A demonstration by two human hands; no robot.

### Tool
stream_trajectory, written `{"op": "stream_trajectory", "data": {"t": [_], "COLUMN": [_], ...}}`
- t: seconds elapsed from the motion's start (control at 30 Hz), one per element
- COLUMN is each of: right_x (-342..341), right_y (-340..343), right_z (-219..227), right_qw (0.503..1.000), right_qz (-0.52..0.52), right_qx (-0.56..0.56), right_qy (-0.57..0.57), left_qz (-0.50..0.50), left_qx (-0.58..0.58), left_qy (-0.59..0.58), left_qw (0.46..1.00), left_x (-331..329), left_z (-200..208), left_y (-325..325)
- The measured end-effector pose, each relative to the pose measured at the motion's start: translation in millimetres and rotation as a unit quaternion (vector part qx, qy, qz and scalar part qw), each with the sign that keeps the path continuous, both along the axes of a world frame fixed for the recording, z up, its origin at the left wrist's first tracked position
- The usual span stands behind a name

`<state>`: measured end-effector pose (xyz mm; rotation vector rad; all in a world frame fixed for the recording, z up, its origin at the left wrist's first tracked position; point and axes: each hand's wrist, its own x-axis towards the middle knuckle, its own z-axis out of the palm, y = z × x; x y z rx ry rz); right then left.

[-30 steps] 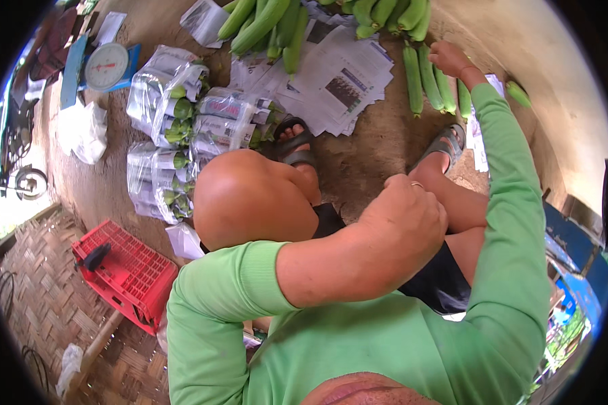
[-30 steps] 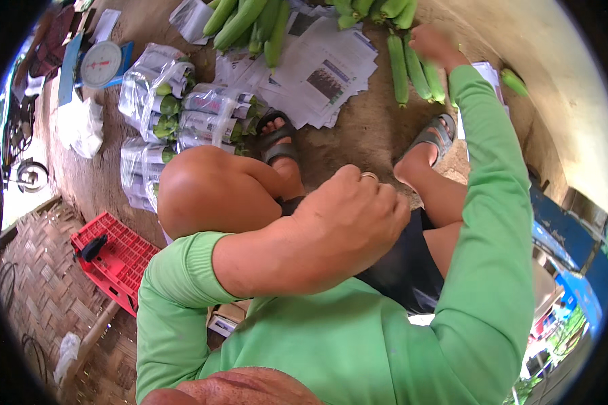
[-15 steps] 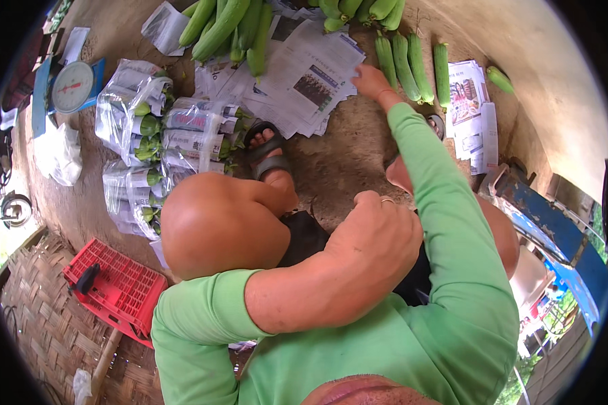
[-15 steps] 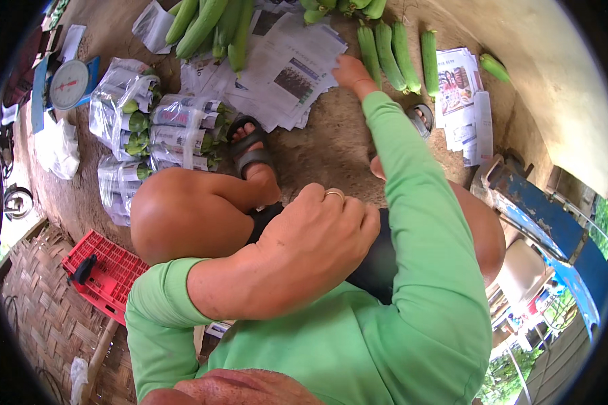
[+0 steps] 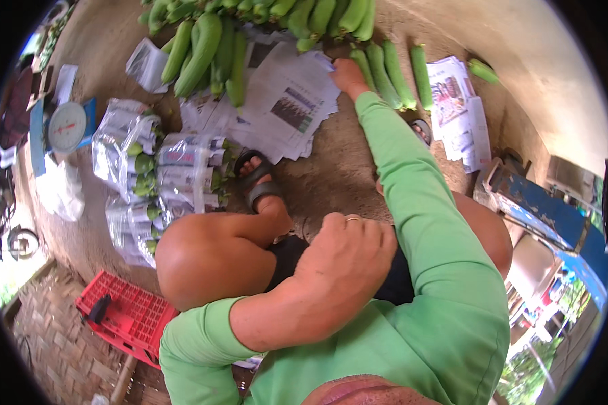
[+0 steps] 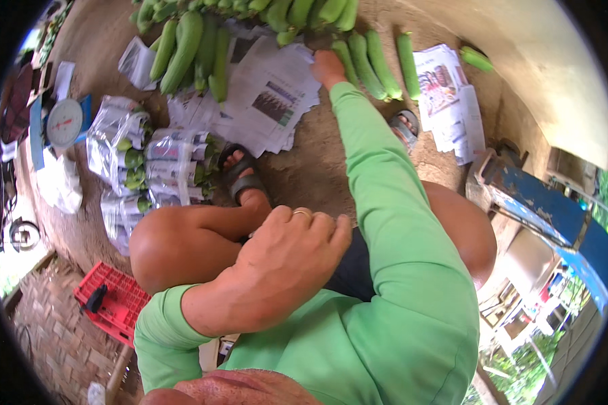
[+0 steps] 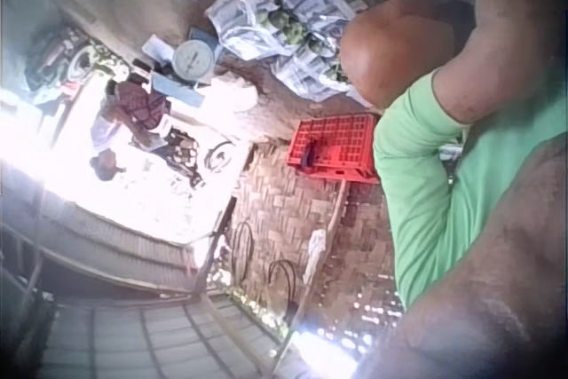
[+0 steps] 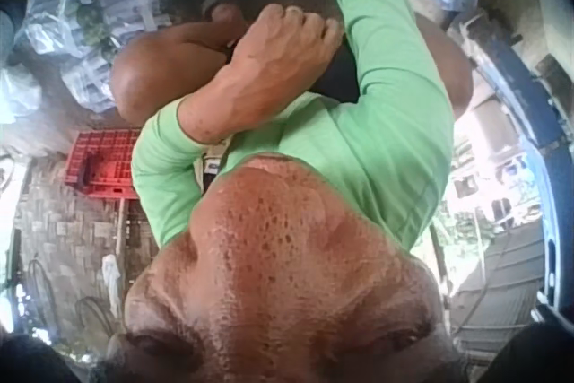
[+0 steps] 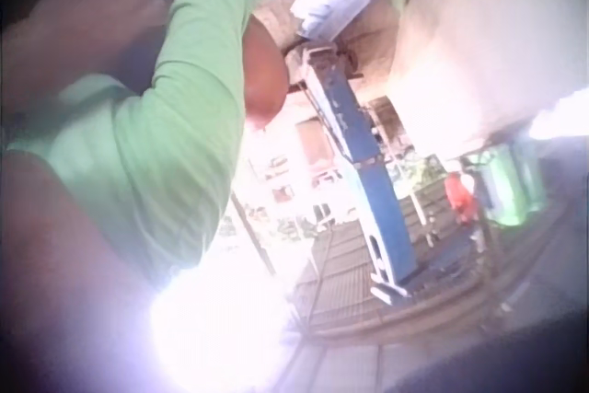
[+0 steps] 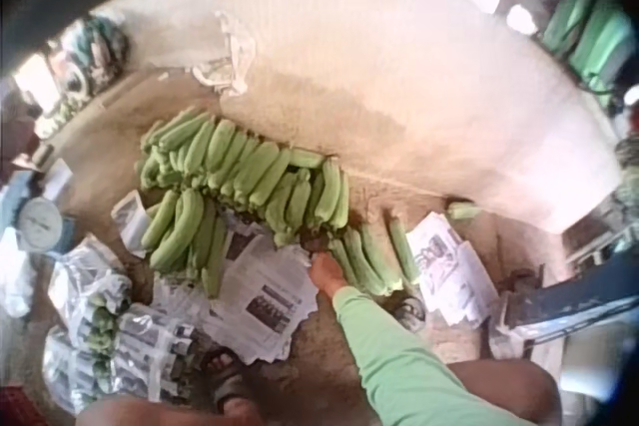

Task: The person sits on the floor and wraps individual green vegetables in newspaper, then places them into clear plastic bags. The person handles the vegetables one at a time, folding the paper around each item and sealing the bags.

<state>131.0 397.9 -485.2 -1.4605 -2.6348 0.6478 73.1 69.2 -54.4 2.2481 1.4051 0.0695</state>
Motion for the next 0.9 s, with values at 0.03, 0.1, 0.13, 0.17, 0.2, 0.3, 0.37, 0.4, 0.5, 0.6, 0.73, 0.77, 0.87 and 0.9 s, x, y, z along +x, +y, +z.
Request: {"op": "stream_trajectory", "data": {"t": [0.03,0.1,0.13,0.17,0.2,0.3,0.37,0.4,0.5,0.6,0.73,0.77,0.87,0.9], "right_x": [-4.5,-4.3,-3.4,-1.5,-3.5,25.1,34.5,39.3,57.1,66.4,83.1,74.6,80.9,92.0], "right_y": [-2.7,-7.6,-11.6,-19.3,-31.5,-54.5,-75.1,-89.7,-133.6,-183.1,-228.2,-243.0,-251.6,-245.3], "right_z": [-0.6,-0.5,1.6,3.0,6.6,4.5,5.7,10.4,31.3,36.6,-33.8,-52.8,-92.2,-103.1], "right_qw": [1.000,0.999,0.998,0.996,0.994,0.982,0.969,0.963,0.860,0.721,0.536,0.499,0.387,0.366], "right_qz": [-0.007,-0.011,-0.004,-0.027,-0.046,-0.109,-0.146,-0.158,-0.315,-0.450,-0.454,-0.425,-0.430,-0.428], "right_qx": [-0.011,-0.018,-0.014,-0.027,-0.041,-0.111,-0.158,-0.178,-0.344,-0.423,-0.568,-0.609,-0.622,-0.623], "right_qy": [0.007,0.038,0.063,0.078,0.095,0.105,0.117,0.130,0.205,0.315,0.430,0.447,0.528,0.544], "left_qz": [-0.002,-0.010,-0.010,-0.010,-0.007,-0.016,-0.014,-0.002,-0.002,-0.007,0.006,0.029,0.031,0.015], "left_qx": [0.000,0.001,-0.003,-0.007,-0.011,0.003,0.012,0.019,0.026,0.012,-0.059,-0.080,-0.118,-0.126], "left_qy": [0.002,0.008,0.009,0.009,0.011,0.039,0.015,0.002,-0.002,0.023,0.087,0.100,0.122,0.131], "left_qw": [1.000,1.000,1.000,1.000,1.000,0.999,1.000,1.000,1.000,1.000,0.994,0.991,0.985,0.983], "left_x": [-0.8,-1.6,-0.8,0.6,1.5,4.2,4.2,4.4,7.1,11.2,6.7,-1.1,5.1,13.3], "left_z": [-0.4,-0.2,-1.1,-3.4,-5.0,-2.6,-0.4,-3.9,-19.4,-35.5,-74.3,-85.5,-115.7,-130.6], "left_y": [0.8,2.7,3.7,4.9,5.4,8.3,13.3,10.6,7.4,6.0,13.1,10.9,29.5,40.3]}}
